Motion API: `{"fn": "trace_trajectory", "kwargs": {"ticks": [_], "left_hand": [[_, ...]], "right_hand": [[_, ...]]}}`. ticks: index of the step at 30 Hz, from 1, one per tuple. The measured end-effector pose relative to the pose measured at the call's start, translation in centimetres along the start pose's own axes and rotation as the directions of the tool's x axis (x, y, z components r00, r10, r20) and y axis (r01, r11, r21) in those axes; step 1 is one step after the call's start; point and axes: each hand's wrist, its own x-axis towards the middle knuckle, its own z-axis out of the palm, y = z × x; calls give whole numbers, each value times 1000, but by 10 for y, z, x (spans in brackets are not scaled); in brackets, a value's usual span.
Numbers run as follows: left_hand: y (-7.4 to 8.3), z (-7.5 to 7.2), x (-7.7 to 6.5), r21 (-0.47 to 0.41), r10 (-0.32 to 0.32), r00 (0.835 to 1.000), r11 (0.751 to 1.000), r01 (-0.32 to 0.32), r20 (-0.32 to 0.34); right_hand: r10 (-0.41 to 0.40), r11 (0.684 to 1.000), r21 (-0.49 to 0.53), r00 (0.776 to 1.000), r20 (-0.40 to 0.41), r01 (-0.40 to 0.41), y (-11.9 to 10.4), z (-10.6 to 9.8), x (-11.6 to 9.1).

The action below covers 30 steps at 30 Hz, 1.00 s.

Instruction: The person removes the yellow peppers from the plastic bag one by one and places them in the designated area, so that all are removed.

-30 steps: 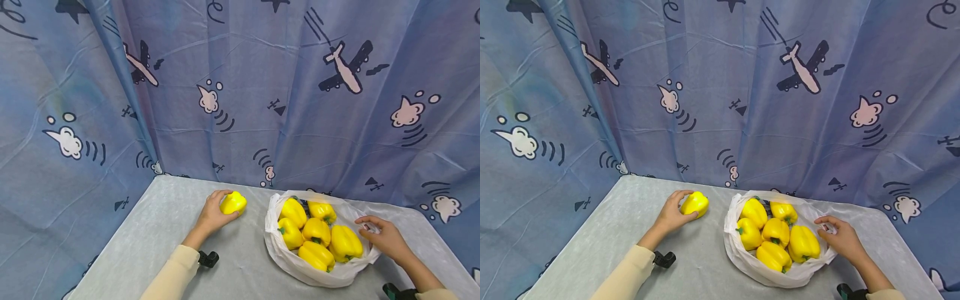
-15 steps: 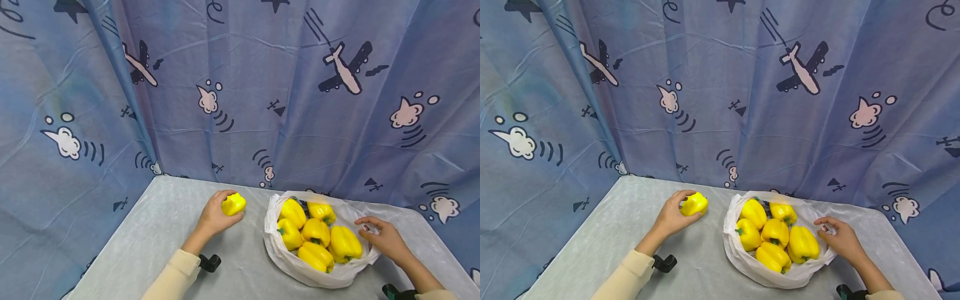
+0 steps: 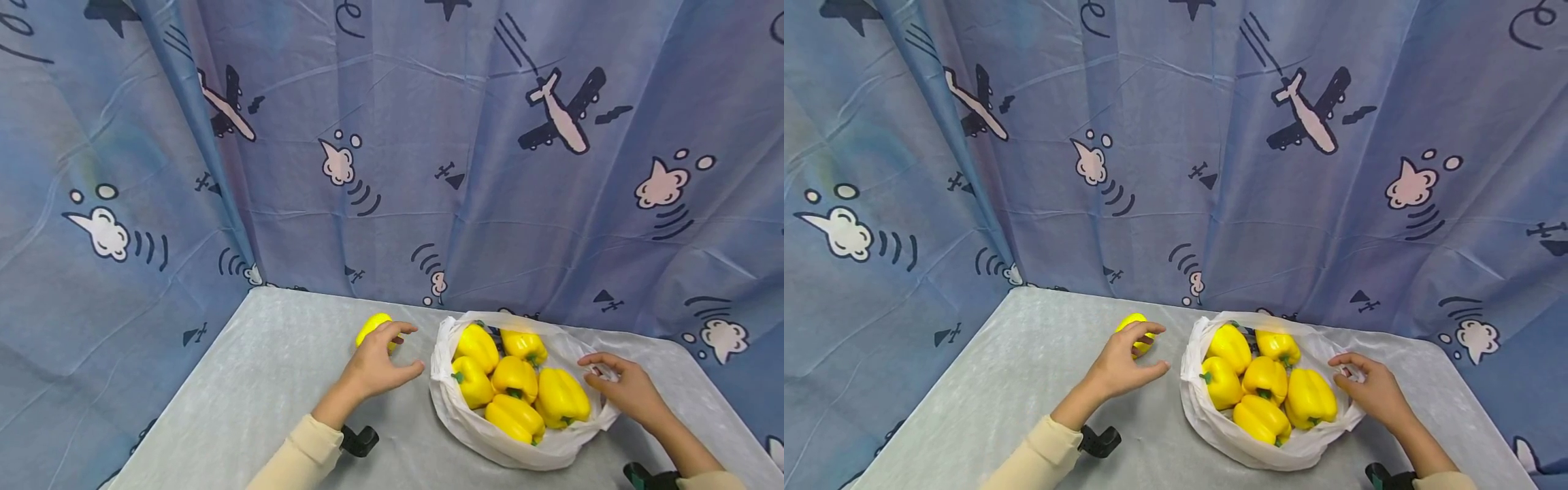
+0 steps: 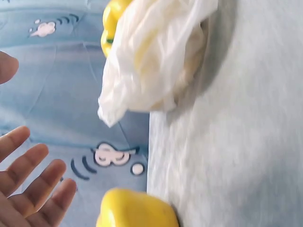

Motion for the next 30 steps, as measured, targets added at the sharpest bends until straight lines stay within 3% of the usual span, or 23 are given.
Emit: {"fn": "trace_trajectory", "kwargs": {"ticks": [7, 16, 24, 30], "left_hand": [[18, 13, 2, -27, -1, 996, 1000, 3, 85], [34, 33, 10, 3, 55, 991, 998, -55, 120], [45, 51, 18, -26, 20, 973, 1000, -14, 230], [48, 62, 22, -26, 22, 970, 1000, -16, 244]], "right_hand": [[7, 1000, 4, 1000, 3, -7, 2, 1, 0], [4, 1000, 13, 1000, 6, -4, 2, 0, 0], [1, 1000, 4, 1000, 1, -1, 0, 0, -1], [18, 1000, 17, 1000, 16, -19, 0, -1, -1]]}}
